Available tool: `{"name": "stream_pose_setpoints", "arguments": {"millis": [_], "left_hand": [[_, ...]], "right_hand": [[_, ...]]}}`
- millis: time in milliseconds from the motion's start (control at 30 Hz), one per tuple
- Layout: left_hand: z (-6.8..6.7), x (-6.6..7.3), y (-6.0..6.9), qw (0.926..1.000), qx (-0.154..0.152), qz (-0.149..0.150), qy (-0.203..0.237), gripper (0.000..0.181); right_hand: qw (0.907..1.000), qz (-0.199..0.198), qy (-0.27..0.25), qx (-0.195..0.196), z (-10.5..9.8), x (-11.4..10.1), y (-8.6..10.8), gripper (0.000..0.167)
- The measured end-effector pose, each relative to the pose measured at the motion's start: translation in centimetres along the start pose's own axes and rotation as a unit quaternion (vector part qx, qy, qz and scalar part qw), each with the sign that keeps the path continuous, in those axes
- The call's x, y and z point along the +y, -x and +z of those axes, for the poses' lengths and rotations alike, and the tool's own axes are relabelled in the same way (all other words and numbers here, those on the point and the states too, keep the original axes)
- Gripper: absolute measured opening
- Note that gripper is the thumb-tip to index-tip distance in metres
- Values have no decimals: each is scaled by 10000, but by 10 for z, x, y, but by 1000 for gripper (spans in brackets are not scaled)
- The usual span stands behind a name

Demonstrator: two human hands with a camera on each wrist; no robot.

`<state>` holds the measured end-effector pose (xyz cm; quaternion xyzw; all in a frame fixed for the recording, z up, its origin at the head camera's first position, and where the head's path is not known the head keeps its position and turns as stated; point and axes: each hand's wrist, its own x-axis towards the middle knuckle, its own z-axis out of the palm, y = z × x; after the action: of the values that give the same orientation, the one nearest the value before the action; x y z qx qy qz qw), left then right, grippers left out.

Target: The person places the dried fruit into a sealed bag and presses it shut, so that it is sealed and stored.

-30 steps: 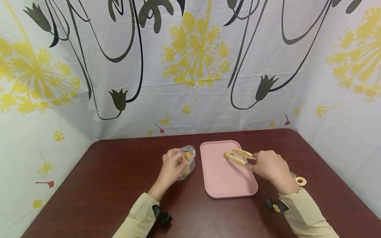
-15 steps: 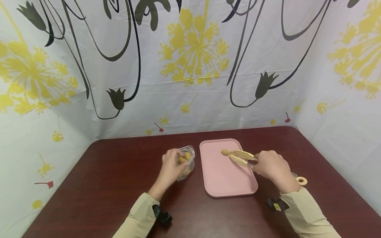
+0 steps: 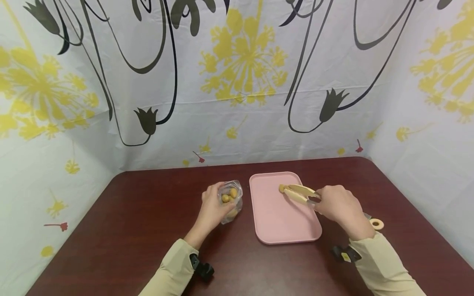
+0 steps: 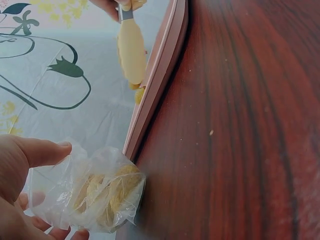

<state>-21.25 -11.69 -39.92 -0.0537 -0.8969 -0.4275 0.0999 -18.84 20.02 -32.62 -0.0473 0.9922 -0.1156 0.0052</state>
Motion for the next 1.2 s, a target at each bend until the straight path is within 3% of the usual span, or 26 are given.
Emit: {"name": "stream_pose_setpoints", "arguments": {"millis": [200, 533, 800, 1033, 1200], "left_hand": [[1, 0, -1, 10000, 2, 32, -15, 70], [1, 4, 1, 9999, 76, 99, -94, 72], [2, 4, 2, 9999, 23, 70, -129, 73], [3, 3, 2, 9999, -45, -30, -141, 74], [3, 4, 1, 9999, 35, 92, -115, 74]], "right_hand": [[9995, -285, -1, 158, -7, -13, 4, 6], [9980, -616, 31, 122, -18, -50, 12, 29], [9951, -952, 124, 253, -18, -82, 15, 21], [9923, -1169, 220, 353, -19, -106, 16, 23], [9823, -1630, 582, 712, -18, -117, 15, 11]]}}
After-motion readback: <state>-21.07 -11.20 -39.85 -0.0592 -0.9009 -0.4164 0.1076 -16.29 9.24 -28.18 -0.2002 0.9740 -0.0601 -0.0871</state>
